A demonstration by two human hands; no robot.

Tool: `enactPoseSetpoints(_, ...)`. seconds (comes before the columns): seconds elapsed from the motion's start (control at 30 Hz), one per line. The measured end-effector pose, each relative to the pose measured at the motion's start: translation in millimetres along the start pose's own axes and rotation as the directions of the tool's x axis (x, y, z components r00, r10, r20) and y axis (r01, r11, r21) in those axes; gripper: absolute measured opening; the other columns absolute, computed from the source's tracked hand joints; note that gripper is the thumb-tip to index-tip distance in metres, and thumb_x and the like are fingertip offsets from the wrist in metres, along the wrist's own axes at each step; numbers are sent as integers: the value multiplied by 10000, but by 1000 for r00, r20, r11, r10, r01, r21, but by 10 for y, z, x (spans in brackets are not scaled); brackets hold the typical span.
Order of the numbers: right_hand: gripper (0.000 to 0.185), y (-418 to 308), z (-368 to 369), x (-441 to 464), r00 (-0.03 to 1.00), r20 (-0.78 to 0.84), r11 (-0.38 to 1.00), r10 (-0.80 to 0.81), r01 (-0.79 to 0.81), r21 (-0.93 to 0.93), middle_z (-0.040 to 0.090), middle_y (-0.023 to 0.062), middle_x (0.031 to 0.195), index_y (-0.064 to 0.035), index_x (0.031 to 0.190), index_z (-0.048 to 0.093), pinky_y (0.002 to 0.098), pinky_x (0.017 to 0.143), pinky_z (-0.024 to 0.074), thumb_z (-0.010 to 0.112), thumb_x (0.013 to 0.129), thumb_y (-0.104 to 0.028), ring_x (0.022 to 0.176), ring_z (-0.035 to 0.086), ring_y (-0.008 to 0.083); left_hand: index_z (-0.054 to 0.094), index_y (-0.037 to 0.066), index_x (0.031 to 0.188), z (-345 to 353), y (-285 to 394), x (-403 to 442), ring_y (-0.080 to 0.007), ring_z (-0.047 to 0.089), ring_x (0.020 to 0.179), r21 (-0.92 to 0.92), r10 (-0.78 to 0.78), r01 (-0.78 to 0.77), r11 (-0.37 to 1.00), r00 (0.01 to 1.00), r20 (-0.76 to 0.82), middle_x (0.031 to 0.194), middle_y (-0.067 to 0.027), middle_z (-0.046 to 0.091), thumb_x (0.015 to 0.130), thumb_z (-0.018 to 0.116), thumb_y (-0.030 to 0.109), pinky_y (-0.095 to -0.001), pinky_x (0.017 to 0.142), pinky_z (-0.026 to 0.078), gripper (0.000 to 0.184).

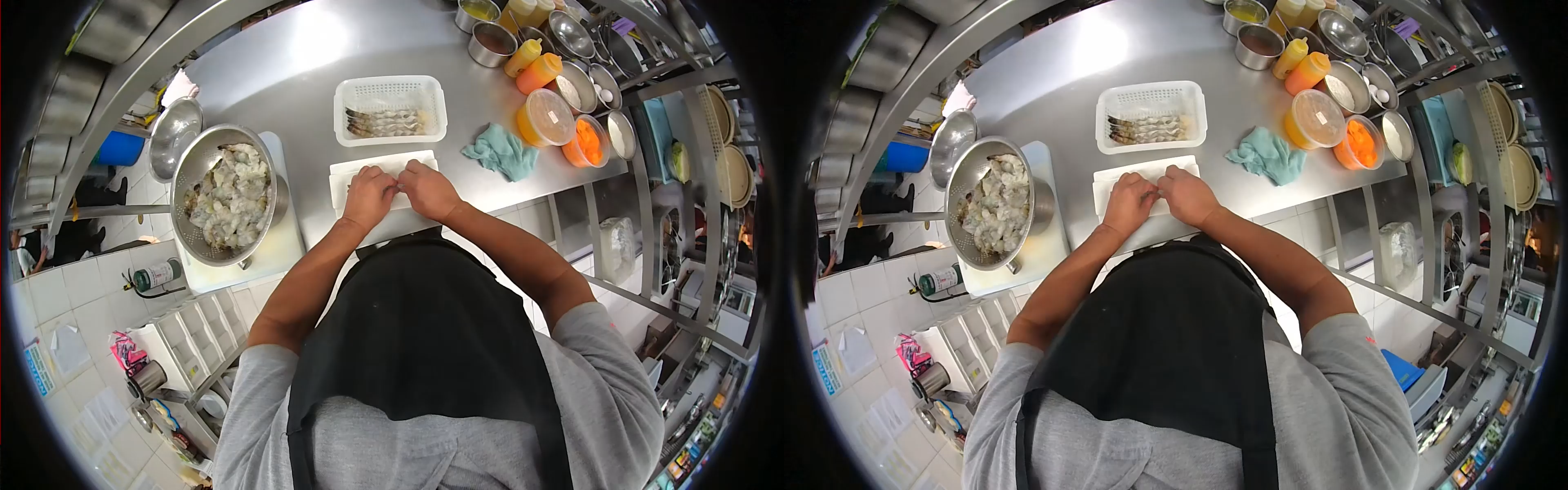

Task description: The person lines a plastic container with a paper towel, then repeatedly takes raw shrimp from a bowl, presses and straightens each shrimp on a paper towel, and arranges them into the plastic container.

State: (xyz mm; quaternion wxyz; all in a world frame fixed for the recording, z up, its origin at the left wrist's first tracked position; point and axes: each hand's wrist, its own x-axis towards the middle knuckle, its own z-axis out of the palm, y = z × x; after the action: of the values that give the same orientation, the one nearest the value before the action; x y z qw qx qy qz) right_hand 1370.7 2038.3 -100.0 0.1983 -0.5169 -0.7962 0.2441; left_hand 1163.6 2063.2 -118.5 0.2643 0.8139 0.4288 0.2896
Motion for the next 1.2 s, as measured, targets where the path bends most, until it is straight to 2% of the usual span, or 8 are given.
enactPoseSetpoints(0.23, 150, 54, -59, 30, 992, 124, 992, -39, 53, -114, 631, 151, 1063, -86, 1020, 730, 494, 878, 589, 632, 909, -62, 1044, 679, 370, 722, 66, 821, 31, -25, 80, -383, 630, 904, -12, 71, -71, 997, 997, 35, 867, -127, 635, 798, 797, 28, -521, 811, 529, 87)
enactPoseSetpoints(0.53, 247, 37, -159, 102, 968, 241, 974, -64, 114, -197, 637, 149, 1079, -125, 1123, 747, 479, 904, 598, 632, 914, -63, 1053, 685, 365, 747, 46, 899, 23, -4, 92, -393, 651, 988, 64, -36, 29, 998, 992, 122, 940, -149, 669, 846, 813, 90, -513, 891, 540, 95)
enactPoseSetpoints(0.63, 255, 71, -195, 114, 970, 239, 987, -44, 80, -142, 644, 142, 1098, -107, 1170, 726, 484, 954, 580, 640, 932, -78, 1102, 672, 364, 775, 60, 967, -94, 34, 16, -384, 661, 1011, 43, -47, 43, 998, 994, 97, 978, -138, 696, 853, 834, 118, -509, 900, 542, 141)
enactPoseSetpoints(0.73, 258, 41, -228, 59, 993, 65, 982, -94, 103, -157, 648, 133, 1118, -85, 1198, 706, 472, 994, 543, 657, 946, -107, 1155, 648, 352, 783, 83, 1041, -174, 19, -182, -366, 663, 1021, 27, -118, 117, 993, 992, 42, 998, -108, 706, 843, 849, 134, -498, 914, 531, 215)
enactPoseSetpoints(0.83, 186, -167, -197, 59, 981, -99, 978, -167, 152, -145, 651, 114, 1067, -72, 1103, 724, 457, 980, 512, 678, 935, -138, 1139, 627, 336, 793, 72, 999, -263, 55, -235, -360, 670, 991, 17, -91, 91, 996, 996, -24, 958, -112, 710, 871, 844, 120, -494, 896, 540, 146)
enactPoseSetpoints(0.93, 108, -104, 43, 129, 980, 28, 967, -198, 200, -160, 653, 99, 1008, -94, 981, 749, 448, 932, 503, 683, 915, -147, 1074, 622, 319, 797, 72, 978, -218, -35, -222, -362, 665, 973, 34, -66, 66, 997, 998, 4, 948, -112, 705, 866, 837, 104, -487, 878, 538, 123)
enactPoseSetpoints(1.03, 81, -114, 130, 186, 976, 49, 960, -213, 218, -174, 651, 87, 966, -109, 880, 752, 460, 910, 502, 679, 896, -142, 1039, 615, 309, 774, 66, 912, -256, -81, -190, -369, 661, 958, 75, -20, 17, 997, 999, 46, 922, -114, 687, 862, 816, 80, -494, 858, 537, 67)
enactPoseSetpoints(1.2, 84, -99, 92, 265, 952, 157, 931, -261, 292, -221, 656, 83, 994, -104, 912, 765, 445, 934, 510, 690, 891, -135, 1061, 623, 305, 711, 56, 846, -335, -117, -93, -376, 661, 966, 148, 17, -43, 988, 984, 175, 889, -123, 657, 854, 791, 56, -504, 856, 538, 80)
